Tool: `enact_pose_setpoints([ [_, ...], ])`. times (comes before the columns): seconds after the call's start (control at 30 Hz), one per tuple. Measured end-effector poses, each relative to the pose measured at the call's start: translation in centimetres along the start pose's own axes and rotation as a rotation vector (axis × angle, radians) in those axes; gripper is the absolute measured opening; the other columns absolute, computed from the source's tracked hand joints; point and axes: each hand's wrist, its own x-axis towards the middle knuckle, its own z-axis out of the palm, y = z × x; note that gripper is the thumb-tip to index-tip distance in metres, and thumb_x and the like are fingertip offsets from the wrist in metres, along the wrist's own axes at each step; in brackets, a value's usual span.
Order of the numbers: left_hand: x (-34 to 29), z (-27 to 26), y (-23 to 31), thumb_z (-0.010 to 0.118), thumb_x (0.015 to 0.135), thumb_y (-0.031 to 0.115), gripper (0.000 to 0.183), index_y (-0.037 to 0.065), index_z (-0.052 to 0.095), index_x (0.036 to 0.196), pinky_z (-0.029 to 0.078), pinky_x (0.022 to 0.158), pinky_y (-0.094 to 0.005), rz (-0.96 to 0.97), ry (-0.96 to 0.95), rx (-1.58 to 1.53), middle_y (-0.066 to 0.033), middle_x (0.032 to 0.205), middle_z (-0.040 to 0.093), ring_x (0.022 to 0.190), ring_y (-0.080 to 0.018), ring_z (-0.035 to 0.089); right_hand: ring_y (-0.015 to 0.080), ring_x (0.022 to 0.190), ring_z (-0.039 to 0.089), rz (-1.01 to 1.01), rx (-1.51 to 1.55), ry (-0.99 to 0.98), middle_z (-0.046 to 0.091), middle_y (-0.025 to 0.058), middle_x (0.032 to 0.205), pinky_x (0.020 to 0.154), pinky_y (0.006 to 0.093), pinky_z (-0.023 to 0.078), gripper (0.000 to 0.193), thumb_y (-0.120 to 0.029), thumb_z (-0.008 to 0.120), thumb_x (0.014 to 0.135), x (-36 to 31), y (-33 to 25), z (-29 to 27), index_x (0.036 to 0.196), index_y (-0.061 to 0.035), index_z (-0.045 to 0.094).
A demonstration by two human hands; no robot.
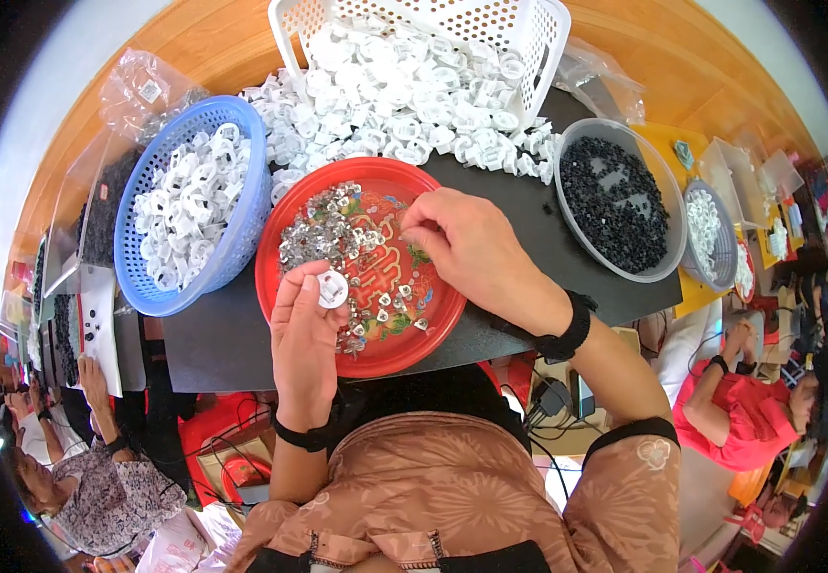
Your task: Manually assembling small metal components into white plastic caps at a workbench.
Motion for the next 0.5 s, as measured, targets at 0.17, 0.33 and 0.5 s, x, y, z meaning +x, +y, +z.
enact_pose_setpoints([
  [0.17, 0.1, -0.5, -0.3, 0.047, 0.099, 0.015, 0.018, 0.003, 0.056, 0.109, 0.045, 0.068, -0.0224, 0.016, -0.015, -0.024, -0.0031, 0.089, 0.06, 0.074, -0.0091, 0.055, 0.0312, 0.076, 0.062, -0.095, -0.197, -0.109, 0.063, 0.0099, 0.082, 0.066, 0.041, 0.045, 0.01, -0.014, 0.064, 0.079, 0.3, -0.7, 1.3, 0.082, -0.0055, 0.061],
  [0.33, 0.1, -0.3, -0.6, 0.047, 0.099, 0.015, 0.019, 0.003, 0.056, 0.109, 0.045, 0.068, -0.0222, 0.016, 0.0, -0.001, -0.0029, 0.089, 0.06, 0.075, -0.0089, 0.055, 0.0271, 0.077, 0.06, -0.096, -0.447, -0.235, 0.061, 0.0068, 0.083, 0.071, 0.0395, 0.041, 0.015, -0.02, 0.067, 0.079, 0.8, -1.2, 2.6, 0.086, -0.0074, 0.061],
  [0.5, 0.2, -0.5, -0.7, 0.047, 0.099, 0.015, 0.019, 0.003, 0.057, 0.109, 0.045, 0.069, -0.022, 0.032, -0.012, 0.0, -0.0033, 0.091, 0.061, 0.078, -0.0086, 0.056, 0.0312, 0.079, 0.063, -0.14, -0.529, -0.253, 0.064, 0.0145, 0.083, 0.069, 0.0443, 0.042, 0.019, -0.017, 0.066, 0.078, 1.4, -1.0, 4.3, 0.087, 0.0001, 0.061],
])
